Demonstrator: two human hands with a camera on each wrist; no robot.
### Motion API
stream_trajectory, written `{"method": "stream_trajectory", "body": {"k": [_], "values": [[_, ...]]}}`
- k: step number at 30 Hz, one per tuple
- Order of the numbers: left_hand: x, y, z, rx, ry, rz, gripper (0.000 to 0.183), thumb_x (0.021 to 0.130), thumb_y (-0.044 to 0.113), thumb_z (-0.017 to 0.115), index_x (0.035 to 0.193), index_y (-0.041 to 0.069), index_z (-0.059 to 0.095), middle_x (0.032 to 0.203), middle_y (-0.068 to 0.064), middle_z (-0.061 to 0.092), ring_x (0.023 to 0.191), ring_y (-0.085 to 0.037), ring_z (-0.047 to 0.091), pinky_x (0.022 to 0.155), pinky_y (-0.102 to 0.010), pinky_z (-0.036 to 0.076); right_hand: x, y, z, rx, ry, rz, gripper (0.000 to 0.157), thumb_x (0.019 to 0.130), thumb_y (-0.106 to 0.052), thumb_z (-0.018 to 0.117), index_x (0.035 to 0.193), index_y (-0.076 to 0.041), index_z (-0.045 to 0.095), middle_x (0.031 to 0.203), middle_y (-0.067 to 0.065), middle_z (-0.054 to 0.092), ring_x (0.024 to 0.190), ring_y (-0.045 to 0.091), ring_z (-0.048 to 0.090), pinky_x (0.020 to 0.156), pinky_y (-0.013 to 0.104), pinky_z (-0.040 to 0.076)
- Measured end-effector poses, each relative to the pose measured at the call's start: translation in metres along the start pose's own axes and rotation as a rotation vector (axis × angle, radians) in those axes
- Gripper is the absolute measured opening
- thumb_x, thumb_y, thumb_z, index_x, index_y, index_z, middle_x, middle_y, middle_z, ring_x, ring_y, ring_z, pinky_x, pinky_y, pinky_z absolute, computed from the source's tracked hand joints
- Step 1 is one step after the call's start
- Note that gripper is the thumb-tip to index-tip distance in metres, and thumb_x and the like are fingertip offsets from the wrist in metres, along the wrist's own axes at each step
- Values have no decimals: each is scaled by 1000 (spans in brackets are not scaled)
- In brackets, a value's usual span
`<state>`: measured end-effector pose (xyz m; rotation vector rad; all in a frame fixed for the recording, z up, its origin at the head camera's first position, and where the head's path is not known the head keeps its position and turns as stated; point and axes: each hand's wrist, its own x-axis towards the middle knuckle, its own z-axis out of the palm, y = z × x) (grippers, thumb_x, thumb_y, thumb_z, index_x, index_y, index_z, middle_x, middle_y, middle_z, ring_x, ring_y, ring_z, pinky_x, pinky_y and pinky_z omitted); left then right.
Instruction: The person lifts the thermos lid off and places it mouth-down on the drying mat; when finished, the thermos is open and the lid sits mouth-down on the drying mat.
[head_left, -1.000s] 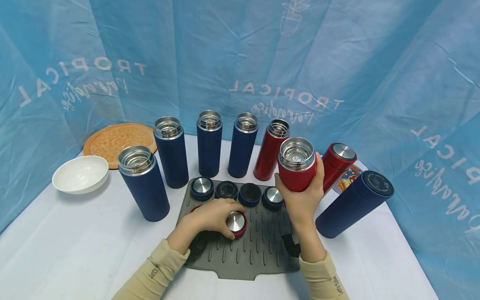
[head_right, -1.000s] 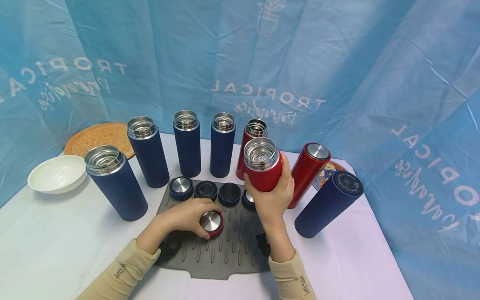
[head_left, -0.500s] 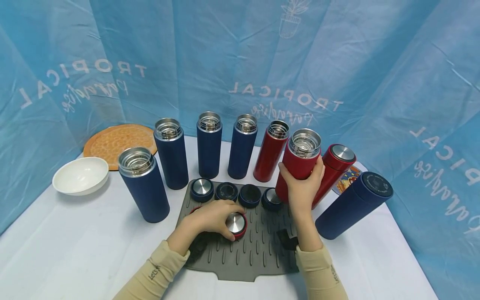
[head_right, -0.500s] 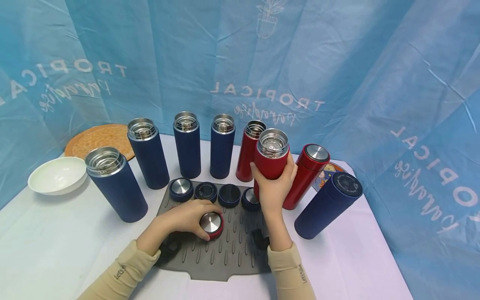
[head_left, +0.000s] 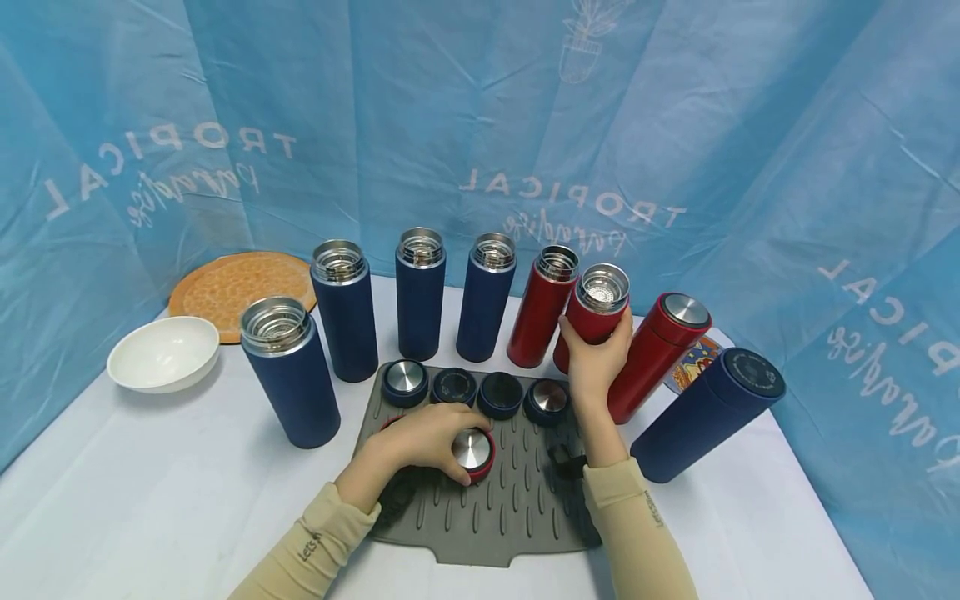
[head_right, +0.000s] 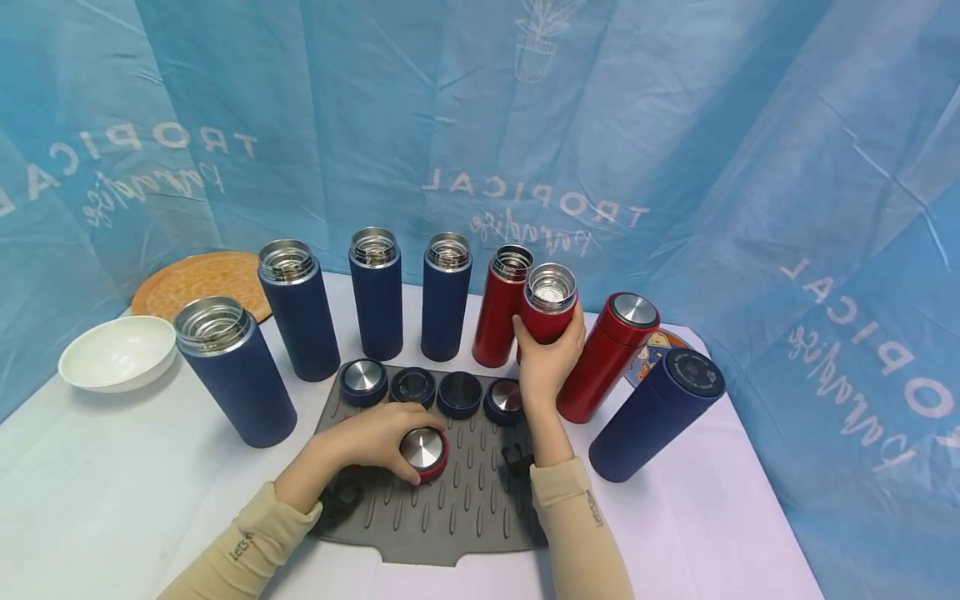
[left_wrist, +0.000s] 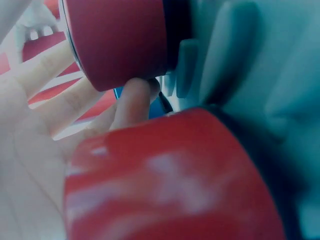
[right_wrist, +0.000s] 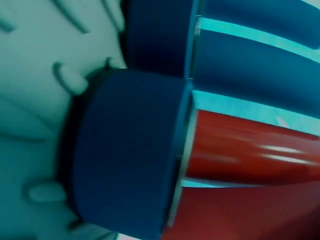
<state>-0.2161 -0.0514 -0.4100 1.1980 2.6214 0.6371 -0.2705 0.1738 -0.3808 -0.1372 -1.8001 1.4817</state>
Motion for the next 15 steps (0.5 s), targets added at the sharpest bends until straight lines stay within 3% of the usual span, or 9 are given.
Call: {"method": "stream_trajectory", "body": {"k": [9,15], "values": [[-1,2,-1,-8,-1,-8,64,63,34,84,119,13,60,116,-4,59,100,-18,57,83,-36,48,12,18,13,-88,88,60,80,74,-14,76,141,-15,33,135,5,43,125,17,39,105,42,29],[-1,2,-1,-13,-5,-19,64,63,34,84,119,13,60,118,-4,59,101,-18,57,84,-36,48,19,24,16,-134,101,120,81,76,-16,74,142,-15,29,137,6,40,127,18,36,105,42,28]]}}
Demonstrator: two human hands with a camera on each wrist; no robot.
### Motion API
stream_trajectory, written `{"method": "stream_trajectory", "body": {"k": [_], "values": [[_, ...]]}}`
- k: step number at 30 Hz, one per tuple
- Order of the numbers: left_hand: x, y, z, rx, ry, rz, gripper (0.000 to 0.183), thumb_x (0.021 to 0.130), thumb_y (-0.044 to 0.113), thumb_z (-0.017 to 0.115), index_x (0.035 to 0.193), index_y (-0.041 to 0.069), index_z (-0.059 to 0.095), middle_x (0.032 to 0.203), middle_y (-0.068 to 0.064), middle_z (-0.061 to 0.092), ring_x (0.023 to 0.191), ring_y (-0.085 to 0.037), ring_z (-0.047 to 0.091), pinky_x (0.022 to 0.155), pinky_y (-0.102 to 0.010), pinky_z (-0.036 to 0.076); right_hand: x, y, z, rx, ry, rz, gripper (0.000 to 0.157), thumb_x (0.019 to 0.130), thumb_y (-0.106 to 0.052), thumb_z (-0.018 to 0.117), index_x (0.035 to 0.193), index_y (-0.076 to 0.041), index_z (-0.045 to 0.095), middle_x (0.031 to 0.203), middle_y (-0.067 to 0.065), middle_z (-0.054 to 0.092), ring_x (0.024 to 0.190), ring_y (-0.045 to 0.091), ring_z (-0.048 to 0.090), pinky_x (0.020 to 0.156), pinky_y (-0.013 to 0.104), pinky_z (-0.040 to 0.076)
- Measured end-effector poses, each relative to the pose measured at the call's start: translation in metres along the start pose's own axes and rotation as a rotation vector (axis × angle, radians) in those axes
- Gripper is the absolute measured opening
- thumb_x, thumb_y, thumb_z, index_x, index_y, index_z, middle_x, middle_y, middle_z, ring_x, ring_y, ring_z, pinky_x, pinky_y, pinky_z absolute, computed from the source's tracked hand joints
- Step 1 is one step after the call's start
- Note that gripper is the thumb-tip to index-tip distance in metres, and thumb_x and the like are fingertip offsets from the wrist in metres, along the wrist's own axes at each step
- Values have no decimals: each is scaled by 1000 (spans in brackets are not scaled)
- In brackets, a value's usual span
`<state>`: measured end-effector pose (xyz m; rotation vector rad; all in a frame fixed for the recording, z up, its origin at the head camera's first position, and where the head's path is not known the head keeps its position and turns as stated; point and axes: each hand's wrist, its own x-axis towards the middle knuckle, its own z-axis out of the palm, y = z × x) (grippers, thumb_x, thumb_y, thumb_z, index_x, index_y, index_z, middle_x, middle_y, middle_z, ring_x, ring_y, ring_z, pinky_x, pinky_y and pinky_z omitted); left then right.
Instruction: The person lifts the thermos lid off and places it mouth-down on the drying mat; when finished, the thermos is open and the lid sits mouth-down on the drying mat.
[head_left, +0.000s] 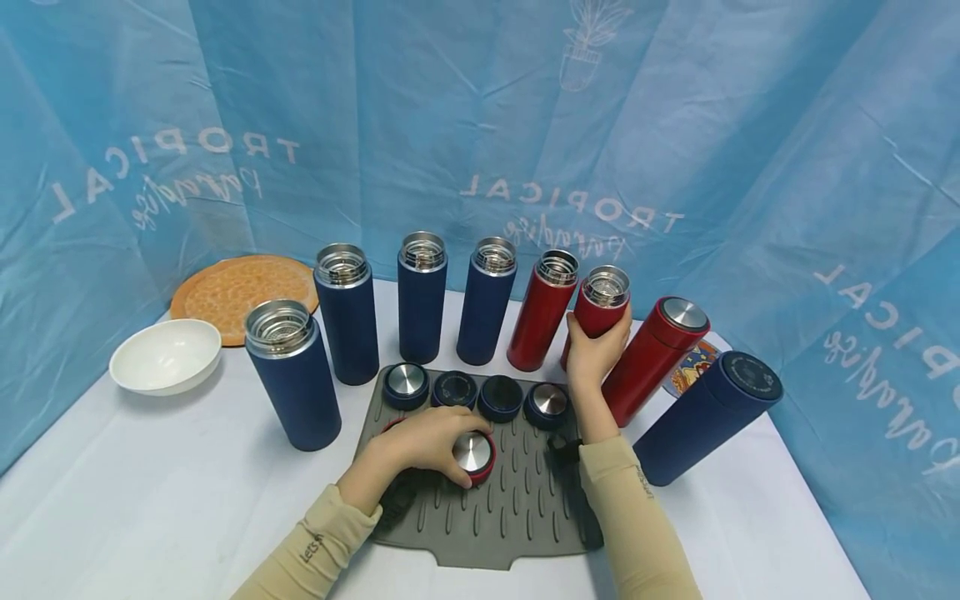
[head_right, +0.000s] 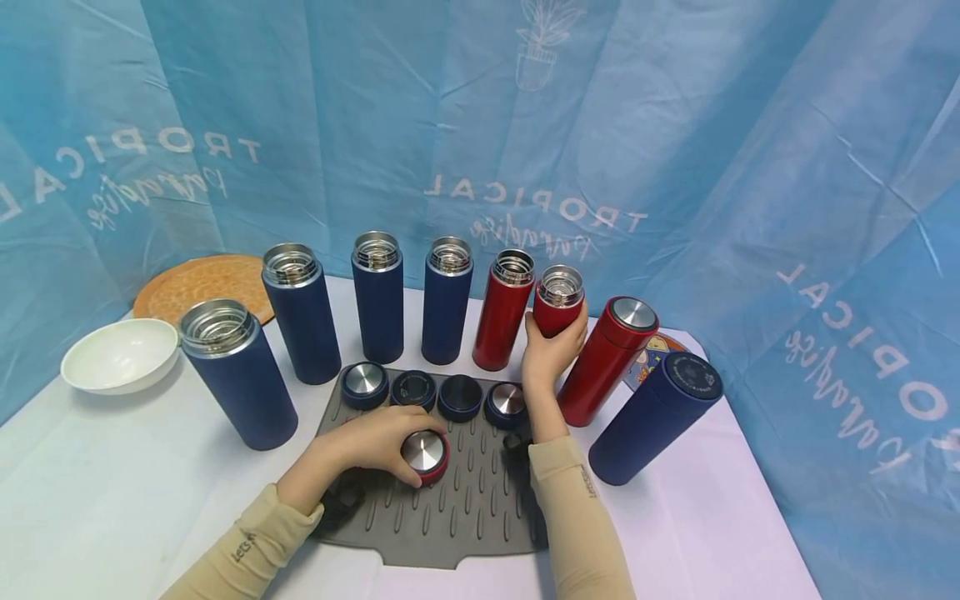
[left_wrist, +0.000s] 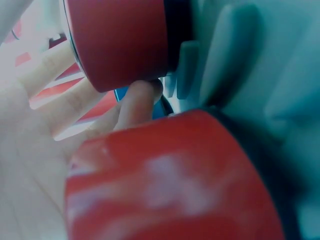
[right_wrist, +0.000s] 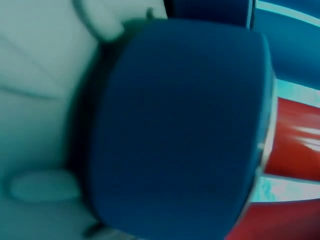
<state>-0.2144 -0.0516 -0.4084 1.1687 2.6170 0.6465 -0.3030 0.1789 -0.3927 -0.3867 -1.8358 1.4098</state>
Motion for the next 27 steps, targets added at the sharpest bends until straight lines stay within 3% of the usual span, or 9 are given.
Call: {"method": "stream_trajectory", "body": {"k": [9,13,16,21,27], "values": [[-1,0,0,-14,1,-5,65,63,33,84,120,13,60,116,-4,59,100,-18,57,83,-36,48,11,-5,3,-20,-17,133,87,81,-23,69,147,-18,12,144,7,29,131,23,27,103,47,30],[0,-1,1,-14,-1,-5,65,63,33,84,120,13,59,116,-4,59,100,-18,57,83,-36,48,10,-6,4,-9,-9,127,88,82,-20,69,147,-21,10,144,7,27,131,22,27,102,46,33],[1,-1,1,-5,-2,-3,65,63,34,84,120,14,59,116,-4,59,101,-18,56,83,-36,48,7,-9,3,-1,-11,100,90,82,-21,69,148,-24,7,149,5,19,136,21,19,103,46,32],[1,-2,2,5,1,-8,65,63,35,84,120,15,59,116,-3,59,100,-18,56,83,-36,48,-6,-16,-2,26,-30,-7,91,84,-24,67,148,-28,2,153,-2,6,141,15,2,108,46,26],[0,-2,1,-3,-4,-16,65,63,35,84,120,16,59,116,-2,58,101,-17,56,84,-36,48,-24,-28,-12,8,31,-312,77,85,-16,65,146,-19,18,152,3,14,137,11,14,107,42,29]]}}
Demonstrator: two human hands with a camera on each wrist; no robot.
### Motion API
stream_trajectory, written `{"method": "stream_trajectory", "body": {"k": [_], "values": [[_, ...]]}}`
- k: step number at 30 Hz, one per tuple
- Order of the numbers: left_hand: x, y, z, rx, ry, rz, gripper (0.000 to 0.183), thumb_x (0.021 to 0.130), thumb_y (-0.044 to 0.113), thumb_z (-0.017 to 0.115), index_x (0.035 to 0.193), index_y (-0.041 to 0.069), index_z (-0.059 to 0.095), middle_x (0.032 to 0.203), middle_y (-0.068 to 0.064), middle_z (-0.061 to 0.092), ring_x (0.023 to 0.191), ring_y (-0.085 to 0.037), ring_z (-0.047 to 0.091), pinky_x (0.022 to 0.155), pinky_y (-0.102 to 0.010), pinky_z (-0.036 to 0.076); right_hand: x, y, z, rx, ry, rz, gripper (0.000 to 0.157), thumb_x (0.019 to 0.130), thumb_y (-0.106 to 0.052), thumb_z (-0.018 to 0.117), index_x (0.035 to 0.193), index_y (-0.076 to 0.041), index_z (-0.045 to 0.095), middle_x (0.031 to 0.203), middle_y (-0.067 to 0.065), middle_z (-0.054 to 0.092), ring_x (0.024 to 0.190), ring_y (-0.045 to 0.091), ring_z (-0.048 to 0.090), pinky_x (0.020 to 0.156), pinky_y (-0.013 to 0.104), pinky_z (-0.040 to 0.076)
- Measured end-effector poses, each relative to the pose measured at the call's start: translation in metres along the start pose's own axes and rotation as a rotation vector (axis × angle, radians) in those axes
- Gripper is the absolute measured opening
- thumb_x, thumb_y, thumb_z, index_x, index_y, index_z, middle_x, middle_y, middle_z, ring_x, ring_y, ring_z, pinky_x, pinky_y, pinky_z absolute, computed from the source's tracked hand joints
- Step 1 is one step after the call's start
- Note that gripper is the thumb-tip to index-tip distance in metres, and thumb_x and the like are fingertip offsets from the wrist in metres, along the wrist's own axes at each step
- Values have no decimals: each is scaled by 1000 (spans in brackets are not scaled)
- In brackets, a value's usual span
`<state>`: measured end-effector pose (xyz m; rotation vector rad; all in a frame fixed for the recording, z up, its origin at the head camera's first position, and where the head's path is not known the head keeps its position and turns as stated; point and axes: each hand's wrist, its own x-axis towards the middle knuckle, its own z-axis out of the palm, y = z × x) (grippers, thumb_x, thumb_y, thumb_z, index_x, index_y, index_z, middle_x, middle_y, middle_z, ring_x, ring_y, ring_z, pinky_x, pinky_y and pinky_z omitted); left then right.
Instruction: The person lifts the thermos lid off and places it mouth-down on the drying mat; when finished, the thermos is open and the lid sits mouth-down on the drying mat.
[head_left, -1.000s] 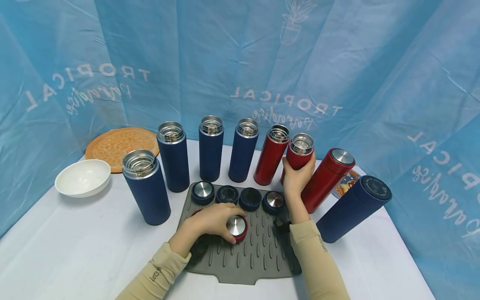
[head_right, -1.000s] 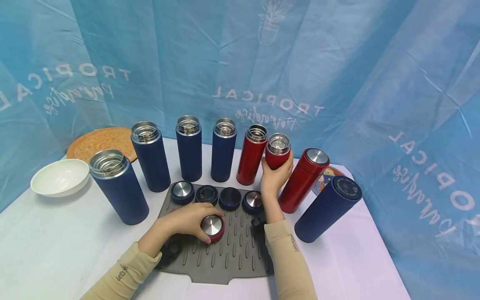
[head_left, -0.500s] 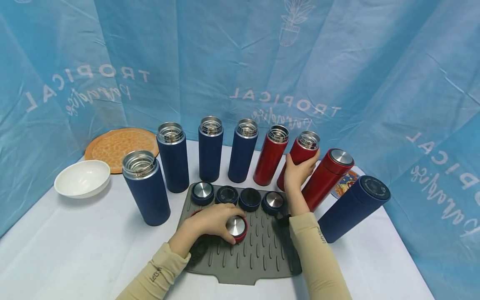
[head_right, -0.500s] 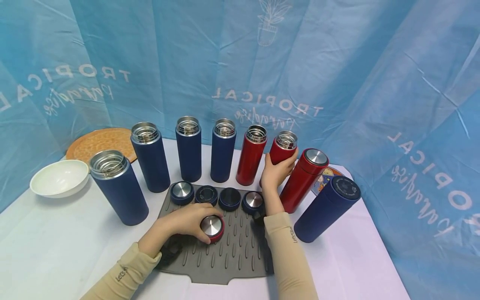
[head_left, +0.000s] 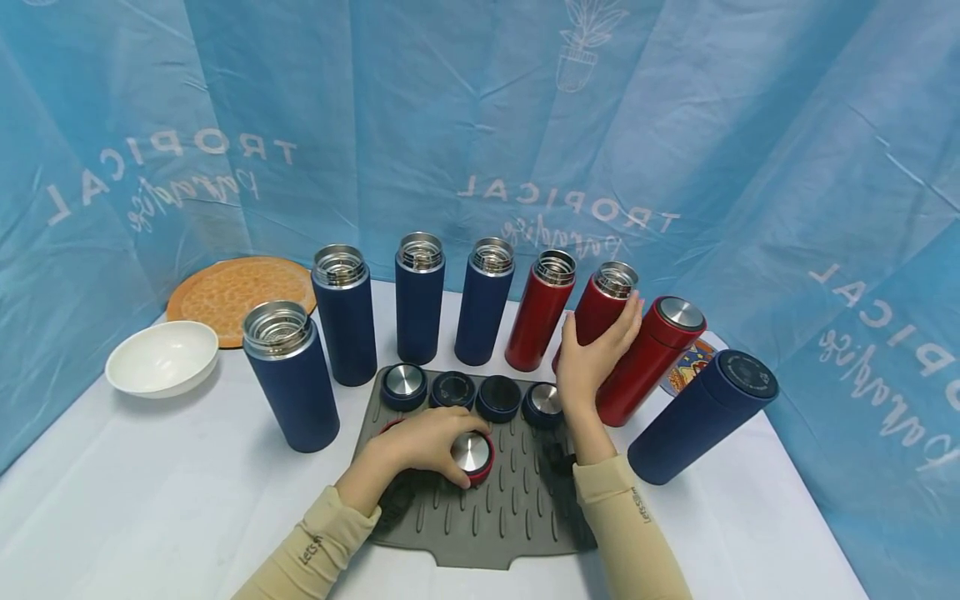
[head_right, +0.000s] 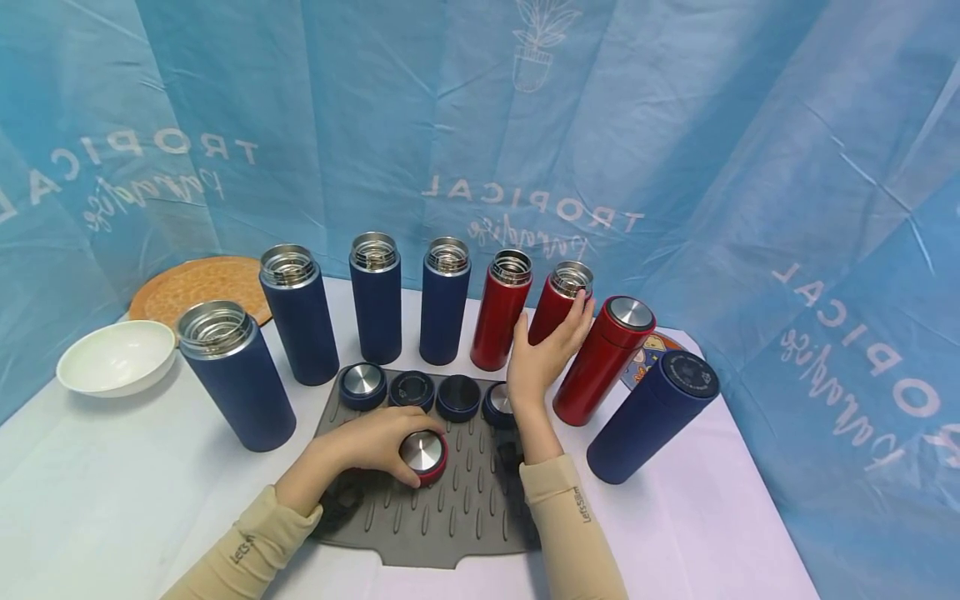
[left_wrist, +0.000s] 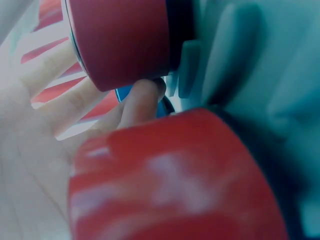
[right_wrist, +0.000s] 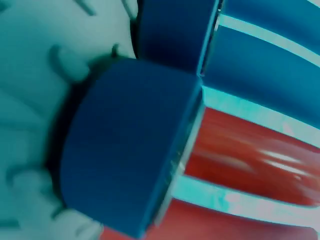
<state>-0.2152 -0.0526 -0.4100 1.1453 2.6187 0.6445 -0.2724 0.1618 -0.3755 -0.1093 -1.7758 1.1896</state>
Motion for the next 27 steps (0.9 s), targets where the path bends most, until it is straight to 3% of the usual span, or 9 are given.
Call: {"method": "stream_trajectory", "body": {"k": [5,9,12,16,22,27], "values": [[-1,0,-1,0,-2,-4,65,63,35,83,120,16,59,118,-2,58,102,-18,56,85,-37,47,1,-5,-14,-48,172,-275,68,81,-3,66,139,-14,33,144,15,28,135,20,21,108,40,26],[-1,0,-2,1,-3,-8,65,63,35,84,120,16,59,118,-3,58,102,-18,56,85,-38,47,5,-2,-26,-112,272,-332,66,80,-6,68,137,-19,36,143,17,29,136,24,20,111,41,16],[-2,-1,-2,1,-6,-13,65,63,35,84,120,17,59,118,-2,58,102,-17,56,85,-38,47,7,3,-34,-131,290,-265,67,82,-16,67,139,-19,32,146,18,22,138,20,13,111,38,16],[-2,0,-3,-1,-5,-10,64,63,34,84,120,17,59,118,-2,58,102,-17,56,85,-37,47,10,14,-43,-77,259,-73,80,81,-23,69,145,-14,20,151,9,14,138,10,10,107,31,26],[-2,2,-3,-4,-5,-6,64,63,33,84,120,16,59,117,-2,58,102,-18,56,86,-37,47,9,32,-51,108,177,265,100,76,-16,75,148,-24,7,148,-6,21,132,7,23,100,38,39],[-2,3,-3,3,-7,-17,64,63,34,84,120,16,59,116,-2,58,100,-17,56,84,-37,47,8,42,-55,127,146,385,96,74,-18,77,146,-26,13,142,-3,32,127,12,33,98,40,40]]}}
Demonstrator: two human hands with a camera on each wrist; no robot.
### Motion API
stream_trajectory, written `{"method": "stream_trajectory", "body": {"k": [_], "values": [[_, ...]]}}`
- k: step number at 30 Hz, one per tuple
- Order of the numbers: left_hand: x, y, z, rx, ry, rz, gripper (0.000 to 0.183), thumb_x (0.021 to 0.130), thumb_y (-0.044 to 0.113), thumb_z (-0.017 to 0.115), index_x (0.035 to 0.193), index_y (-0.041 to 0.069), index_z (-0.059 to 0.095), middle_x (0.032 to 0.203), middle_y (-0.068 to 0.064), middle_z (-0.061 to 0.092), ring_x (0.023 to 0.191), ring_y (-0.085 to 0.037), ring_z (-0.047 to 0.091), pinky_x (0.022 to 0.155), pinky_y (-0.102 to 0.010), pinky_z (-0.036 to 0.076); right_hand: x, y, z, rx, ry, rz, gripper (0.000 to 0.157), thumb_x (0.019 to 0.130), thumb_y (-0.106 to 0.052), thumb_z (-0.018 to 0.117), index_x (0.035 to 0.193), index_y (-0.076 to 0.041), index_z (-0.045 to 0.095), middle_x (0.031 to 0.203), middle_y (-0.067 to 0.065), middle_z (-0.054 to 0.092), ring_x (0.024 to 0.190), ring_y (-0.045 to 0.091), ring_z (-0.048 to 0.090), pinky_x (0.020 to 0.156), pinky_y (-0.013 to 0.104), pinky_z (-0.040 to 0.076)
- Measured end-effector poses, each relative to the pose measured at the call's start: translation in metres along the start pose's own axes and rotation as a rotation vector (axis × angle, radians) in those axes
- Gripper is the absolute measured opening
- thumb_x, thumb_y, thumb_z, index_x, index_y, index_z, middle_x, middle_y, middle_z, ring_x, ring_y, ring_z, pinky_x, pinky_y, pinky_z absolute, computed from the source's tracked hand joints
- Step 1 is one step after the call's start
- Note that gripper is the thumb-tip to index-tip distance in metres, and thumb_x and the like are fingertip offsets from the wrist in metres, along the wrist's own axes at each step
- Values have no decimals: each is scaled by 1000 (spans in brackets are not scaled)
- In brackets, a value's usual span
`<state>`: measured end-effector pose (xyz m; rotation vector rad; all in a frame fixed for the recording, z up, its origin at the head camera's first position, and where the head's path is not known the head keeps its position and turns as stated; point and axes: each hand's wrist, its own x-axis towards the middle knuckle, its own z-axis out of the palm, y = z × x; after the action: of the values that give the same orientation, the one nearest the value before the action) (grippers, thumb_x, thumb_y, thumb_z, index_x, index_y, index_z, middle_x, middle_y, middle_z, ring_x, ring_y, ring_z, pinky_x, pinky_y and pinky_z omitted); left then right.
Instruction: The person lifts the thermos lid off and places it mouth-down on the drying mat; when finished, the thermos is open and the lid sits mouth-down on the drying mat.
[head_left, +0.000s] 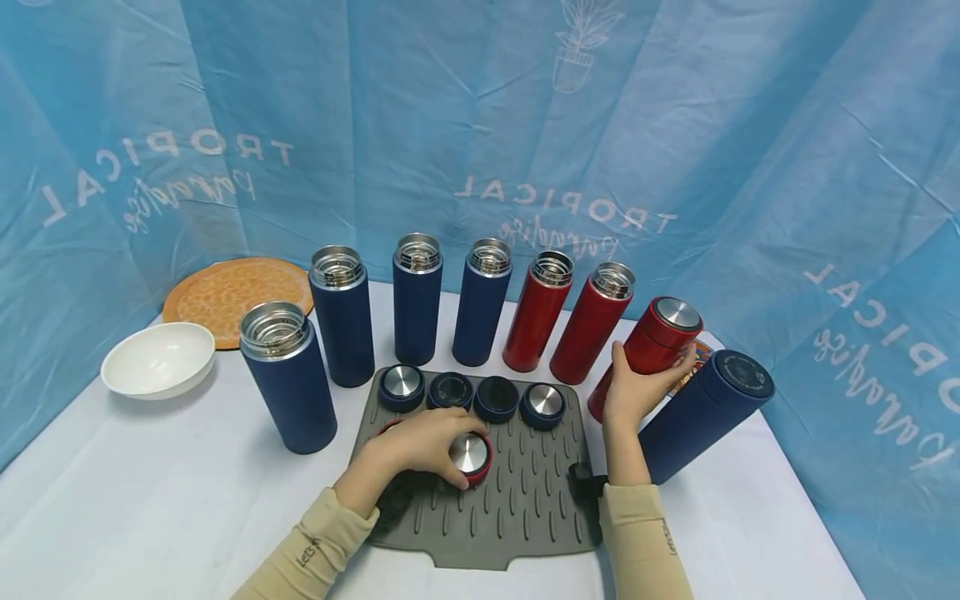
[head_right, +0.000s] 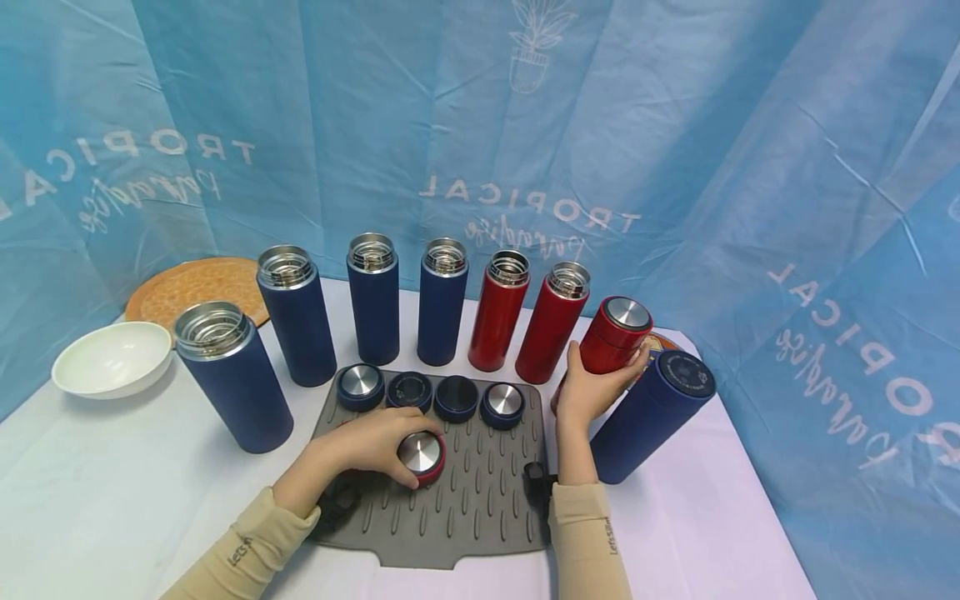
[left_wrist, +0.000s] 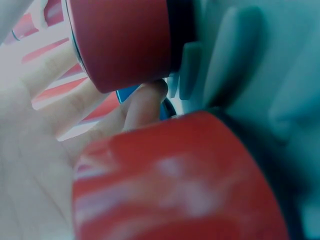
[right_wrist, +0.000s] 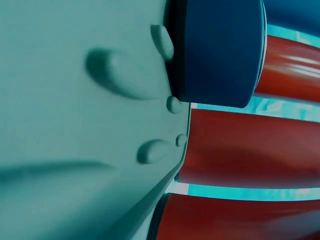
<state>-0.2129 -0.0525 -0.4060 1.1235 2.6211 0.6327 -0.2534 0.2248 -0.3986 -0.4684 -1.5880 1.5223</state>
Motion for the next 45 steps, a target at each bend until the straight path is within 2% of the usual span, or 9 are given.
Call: {"method": "stream_trajectory", "body": {"k": [10,15,20,23,29,32,35,39,45], "values": [[0,1,-1,3,4,-9,65,63,34,84,120,15,59,117,-4,58,100,-18,56,84,-38,48,2,2,-1,-33,-27,17,86,75,-18,76,142,-26,21,133,-1,41,120,14,41,95,41,42],[0,0,1,-6,-8,-2,68,64,35,83,123,16,58,121,-5,56,104,-19,55,85,-38,47,-4,-4,-2,-25,-49,-60,83,74,-19,78,139,-25,27,131,-2,44,118,13,43,93,41,43],[-1,-2,-4,-113,16,31,70,68,37,80,129,17,54,126,-4,53,110,-19,52,89,-38,46,-15,-21,-1,-14,-149,-211,78,72,-19,79,135,-19,34,129,-2,47,119,12,44,93,40,44],[-4,-2,-13,-213,63,47,68,72,37,78,132,18,51,130,-2,51,115,-20,50,92,-40,44,-25,-33,-1,-81,-223,-298,76,71,-18,80,134,-18,37,128,0,49,117,14,45,91,43,46],[-13,-4,-31,-378,289,104,74,72,29,79,137,18,44,133,-4,47,111,-26,53,89,-43,46,-44,-48,0,-309,-405,-609,79,64,-16,81,132,-14,42,118,15,54,105,28,53,82,52,48],[-17,-5,-37,-452,418,118,84,71,24,81,141,21,37,136,-4,41,112,-24,53,88,-41,47,-51,-53,2,-430,-523,-783,80,60,-21,83,131,-14,45,109,15,57,95,30,58,76,51,51],[-20,-4,-42,-553,494,142,93,69,17,82,144,26,29,141,-2,32,119,-24,49,88,-41,48,-58,-58,4,-561,-645,-932,84,56,-26,85,131,-17,48,106,12,60,89,29,60,74,49,51],[-22,-2,-45,-629,499,159,96,67,13,83,145,25,28,144,0,28,123,-24,44,89,-41,48,-67,-60,5,-722,-771,-1093,89,51,-32,87,131,-22,49,105,9,63,90,27,61,78,47,50],[-23,-2,-45,-541,450,153,69,70,15,81,132,15,50,134,-5,45,117,-24,49,86,-37,50,-75,-57,7,-800,-865,-1216,91,49,-38,88,131,-24,50,104,8,64,88,26,62,80,44,50]]}}
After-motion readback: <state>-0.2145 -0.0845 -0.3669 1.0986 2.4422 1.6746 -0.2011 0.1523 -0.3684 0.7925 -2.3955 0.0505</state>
